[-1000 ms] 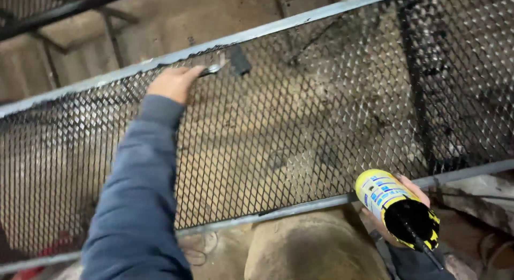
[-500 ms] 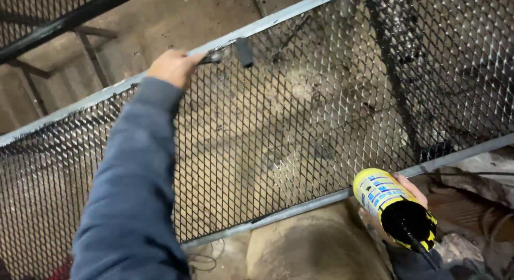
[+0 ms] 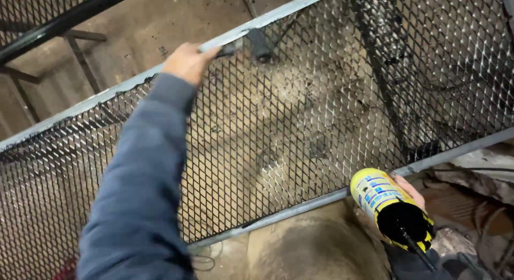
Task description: Painting a metal mesh panel using a small roller and black paint.
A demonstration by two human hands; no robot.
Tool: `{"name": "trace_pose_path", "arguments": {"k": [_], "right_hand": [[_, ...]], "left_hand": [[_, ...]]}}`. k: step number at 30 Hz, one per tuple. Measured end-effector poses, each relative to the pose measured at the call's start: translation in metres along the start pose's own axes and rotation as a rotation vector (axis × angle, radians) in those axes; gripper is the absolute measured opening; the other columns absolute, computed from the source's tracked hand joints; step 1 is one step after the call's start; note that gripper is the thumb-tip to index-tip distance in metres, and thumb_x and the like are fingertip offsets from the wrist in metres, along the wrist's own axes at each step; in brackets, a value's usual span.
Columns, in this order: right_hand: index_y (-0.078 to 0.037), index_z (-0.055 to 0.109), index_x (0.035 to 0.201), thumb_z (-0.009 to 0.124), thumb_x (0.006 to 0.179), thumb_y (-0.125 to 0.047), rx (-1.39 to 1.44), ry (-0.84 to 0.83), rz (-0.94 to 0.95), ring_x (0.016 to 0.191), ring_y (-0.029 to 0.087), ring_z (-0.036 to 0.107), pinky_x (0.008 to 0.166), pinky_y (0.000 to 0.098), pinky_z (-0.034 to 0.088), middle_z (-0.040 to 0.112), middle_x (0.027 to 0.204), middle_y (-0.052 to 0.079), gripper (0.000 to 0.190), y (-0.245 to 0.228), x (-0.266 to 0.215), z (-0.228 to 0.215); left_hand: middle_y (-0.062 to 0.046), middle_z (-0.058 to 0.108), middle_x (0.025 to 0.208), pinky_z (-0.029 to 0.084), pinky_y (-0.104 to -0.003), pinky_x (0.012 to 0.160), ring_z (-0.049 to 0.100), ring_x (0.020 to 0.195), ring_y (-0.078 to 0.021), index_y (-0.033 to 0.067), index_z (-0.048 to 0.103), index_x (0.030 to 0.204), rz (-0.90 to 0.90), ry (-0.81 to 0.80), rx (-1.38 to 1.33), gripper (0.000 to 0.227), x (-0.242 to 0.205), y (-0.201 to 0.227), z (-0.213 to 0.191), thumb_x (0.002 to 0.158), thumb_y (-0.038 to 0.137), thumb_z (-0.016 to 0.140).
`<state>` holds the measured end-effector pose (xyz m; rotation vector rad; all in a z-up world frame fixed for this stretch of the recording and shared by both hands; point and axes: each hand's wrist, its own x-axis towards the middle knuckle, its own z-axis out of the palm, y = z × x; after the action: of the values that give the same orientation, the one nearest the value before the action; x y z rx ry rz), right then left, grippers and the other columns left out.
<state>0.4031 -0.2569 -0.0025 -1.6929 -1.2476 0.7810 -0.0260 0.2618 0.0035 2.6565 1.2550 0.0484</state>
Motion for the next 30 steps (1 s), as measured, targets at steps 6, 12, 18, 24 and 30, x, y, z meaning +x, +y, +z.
{"name": "trace_pose_path", "arguments": {"k": [6, 12, 18, 24, 30], "right_hand": [[-0.002, 0.033, 0.15, 0.093, 0.057, -0.025, 0.011, 0.008, 0.027, 0.133, 0.028, 0.055, 0.111, 0.0431, 0.051, 0.05, 0.146, 0.019, 0.113, 0.009, -0.002, -0.004], [-0.002, 0.034, 0.15, 0.093, 0.055, -0.023, 0.028, -0.068, 0.029, 0.134, 0.028, 0.054, 0.111, 0.0436, 0.051, 0.049, 0.146, 0.019, 0.113, 0.014, 0.03, -0.016], [-0.003, 0.034, 0.15, 0.093, 0.054, -0.022, 0.072, -0.055, 0.052, 0.135, 0.028, 0.053, 0.11, 0.044, 0.052, 0.048, 0.147, 0.019, 0.113, 0.009, 0.085, -0.012], [-0.007, 0.03, 0.15, 0.092, 0.056, -0.022, 0.008, -0.145, -0.146, 0.138, 0.027, 0.052, 0.115, 0.0458, 0.047, 0.047, 0.149, 0.017, 0.113, -0.017, 0.128, -0.014], [-0.008, 0.039, 0.15, 0.092, 0.066, -0.015, 0.437, -0.2, 0.279, 0.132, 0.026, 0.057, 0.1, 0.0448, 0.06, 0.049, 0.151, 0.014, 0.099, -0.017, 0.135, -0.024]], "left_hand": [[-0.02, 0.067, 0.1, 0.054, -0.047, 0.083, 0.064, 0.099, -0.0394, 0.0237, 0.067, 0.139, -0.088, -0.047, 0.057, 0.047, 0.001, 0.02, -0.008, 0.098, 0.008, 0.053], [-0.016, 0.062, 0.099, 0.055, -0.045, 0.081, 0.061, 0.099, -0.0355, 0.0146, 0.054, 0.149, -0.029, -0.001, -0.004, 0.055, -0.009, 0.068, -0.009, 0.096, 0.002, 0.049], [-0.011, 0.061, 0.093, 0.055, -0.043, 0.069, 0.059, 0.089, -0.0314, 0.0227, 0.055, 0.149, -0.158, -0.091, 0.162, 0.059, -0.141, 0.04, -0.042, 0.092, 0.008, 0.057], [-0.01, 0.064, 0.087, 0.051, -0.051, 0.066, 0.063, 0.08, -0.0326, 0.02, 0.058, 0.133, -0.272, -0.031, -0.061, 0.021, -0.058, 0.107, -0.016, 0.113, 0.022, 0.053], [-0.019, 0.063, 0.076, 0.052, -0.052, 0.064, 0.062, 0.071, -0.0376, 0.0002, 0.039, 0.154, -0.379, -0.004, -0.098, 0.07, -0.127, 0.192, 0.017, 0.088, 0.011, 0.06]]}}
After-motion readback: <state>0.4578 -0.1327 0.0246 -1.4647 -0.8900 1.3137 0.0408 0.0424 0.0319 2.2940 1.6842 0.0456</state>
